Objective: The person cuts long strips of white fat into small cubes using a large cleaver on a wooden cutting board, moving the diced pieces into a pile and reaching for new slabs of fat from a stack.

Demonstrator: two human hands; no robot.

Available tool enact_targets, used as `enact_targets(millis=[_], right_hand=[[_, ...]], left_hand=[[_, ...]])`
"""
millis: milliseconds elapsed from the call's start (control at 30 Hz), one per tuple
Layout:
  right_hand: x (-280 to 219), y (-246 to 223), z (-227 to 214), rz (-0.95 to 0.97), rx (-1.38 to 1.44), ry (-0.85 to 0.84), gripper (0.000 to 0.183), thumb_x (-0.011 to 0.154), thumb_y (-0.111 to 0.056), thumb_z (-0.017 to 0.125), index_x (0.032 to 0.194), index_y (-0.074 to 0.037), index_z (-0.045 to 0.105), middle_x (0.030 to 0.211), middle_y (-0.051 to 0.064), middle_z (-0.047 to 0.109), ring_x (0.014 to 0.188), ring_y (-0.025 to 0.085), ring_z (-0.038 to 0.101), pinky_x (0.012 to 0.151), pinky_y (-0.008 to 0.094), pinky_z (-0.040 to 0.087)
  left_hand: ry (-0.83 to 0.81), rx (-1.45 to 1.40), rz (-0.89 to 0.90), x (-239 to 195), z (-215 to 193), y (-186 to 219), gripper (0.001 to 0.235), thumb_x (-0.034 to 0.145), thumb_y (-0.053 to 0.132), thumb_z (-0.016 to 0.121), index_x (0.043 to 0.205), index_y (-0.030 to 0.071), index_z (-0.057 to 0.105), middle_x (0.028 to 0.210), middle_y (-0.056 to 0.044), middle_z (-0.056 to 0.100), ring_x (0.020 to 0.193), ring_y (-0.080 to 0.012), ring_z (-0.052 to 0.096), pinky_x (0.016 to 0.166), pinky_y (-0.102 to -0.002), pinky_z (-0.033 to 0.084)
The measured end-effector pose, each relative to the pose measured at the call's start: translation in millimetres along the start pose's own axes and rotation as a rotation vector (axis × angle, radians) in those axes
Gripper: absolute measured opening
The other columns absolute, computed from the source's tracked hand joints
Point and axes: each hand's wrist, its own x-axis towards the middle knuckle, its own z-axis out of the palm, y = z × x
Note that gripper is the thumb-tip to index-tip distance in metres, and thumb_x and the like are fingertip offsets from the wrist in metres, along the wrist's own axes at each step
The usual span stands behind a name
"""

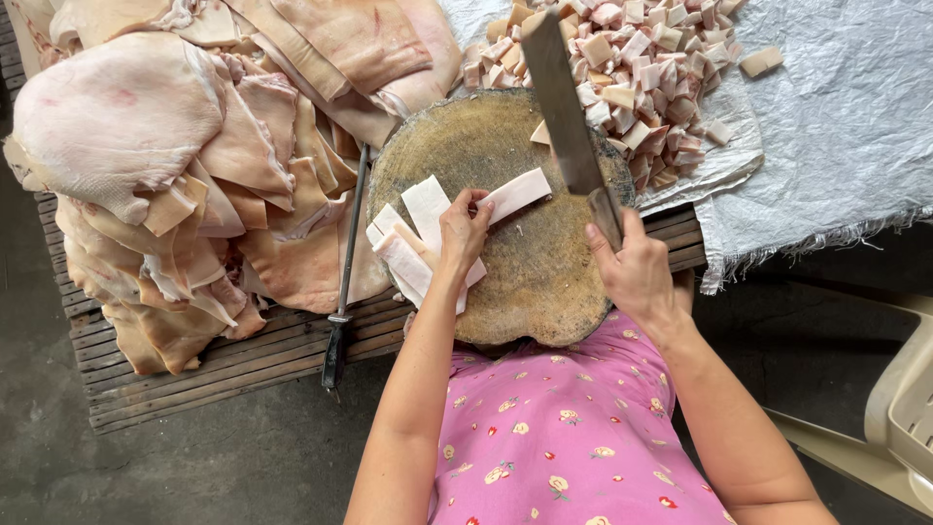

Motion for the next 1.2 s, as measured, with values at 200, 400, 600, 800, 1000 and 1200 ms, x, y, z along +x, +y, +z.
enact_targets(millis=[200, 400, 600, 800, 1000, 1200], right_hand=[[-2, -12, 28, -0.148, 0.065, 0.106, 0.038, 0.109, -0.032, 0.052, 0.128, 0.000, 0.045, 0.059, 0.010, 0.062, 0.049, 0.024, 0.067, 0.046, 0.038, 0.057], [5, -9, 34, 0.036, -0.134, -0.060, 0.036, 0.106, -0.033, 0.063, 0.112, 0.001, 0.055, 0.072, 0.023, 0.069, 0.068, 0.037, 0.070, 0.061, 0.049, 0.057], [-6, -39, -3, -0.084, 0.033, 0.103, 0.037, 0.104, -0.036, 0.059, 0.115, -0.001, 0.055, 0.065, 0.011, 0.067, 0.052, 0.024, 0.069, 0.049, 0.038, 0.055], [3, -27, 41, -0.012, 0.011, -0.056, 0.033, 0.109, -0.034, 0.052, 0.117, -0.002, 0.046, 0.066, 0.013, 0.065, 0.050, 0.022, 0.067, 0.044, 0.037, 0.055], [4, -20, 30, 0.140, -0.084, -0.181, 0.033, 0.103, -0.033, 0.061, 0.110, -0.001, 0.057, 0.060, 0.019, 0.068, 0.054, 0.027, 0.069, 0.053, 0.042, 0.053], [-14, -55, -4, -0.159, 0.097, 0.132, 0.043, 0.103, -0.031, 0.061, 0.123, 0.006, 0.051, 0.071, 0.015, 0.069, 0.057, 0.025, 0.072, 0.050, 0.041, 0.055]], left_hand=[[0.022, 0.023, 0.010, 2, 5, 3, 0.024, 0.093, 0.018, 0.071, 0.112, 0.003, 0.071, 0.088, -0.009, 0.072, 0.076, -0.0159, 0.065, 0.070, -0.032, 0.055], [0.079, 0.073, 0.215, 0, 1, -5, 0.023, 0.094, 0.015, 0.074, 0.111, 0.000, 0.072, 0.090, -0.011, 0.072, 0.079, -0.0171, 0.066, 0.071, -0.033, 0.054], [-0.004, -0.112, 0.006, 3, 13, 2, 0.024, 0.096, 0.012, 0.067, 0.116, 0.000, 0.070, 0.094, -0.007, 0.063, 0.067, -0.0110, 0.064, 0.055, -0.026, 0.058], [0.009, -0.072, 0.029, 5, 17, 6, 0.022, 0.097, 0.012, 0.068, 0.113, -0.002, 0.068, 0.098, -0.009, 0.066, 0.068, -0.0123, 0.063, 0.056, -0.028, 0.055], [0.004, -0.057, 0.021, 1, 13, 6, 0.021, 0.098, 0.011, 0.066, 0.112, -0.003, 0.066, 0.101, -0.010, 0.068, 0.069, -0.0141, 0.066, 0.059, -0.028, 0.057], [-0.010, -0.134, -0.004, 4, 25, 8, 0.026, 0.100, 0.008, 0.060, 0.123, -0.001, 0.066, 0.113, -0.011, 0.055, 0.073, -0.0126, 0.065, 0.065, -0.027, 0.062]])
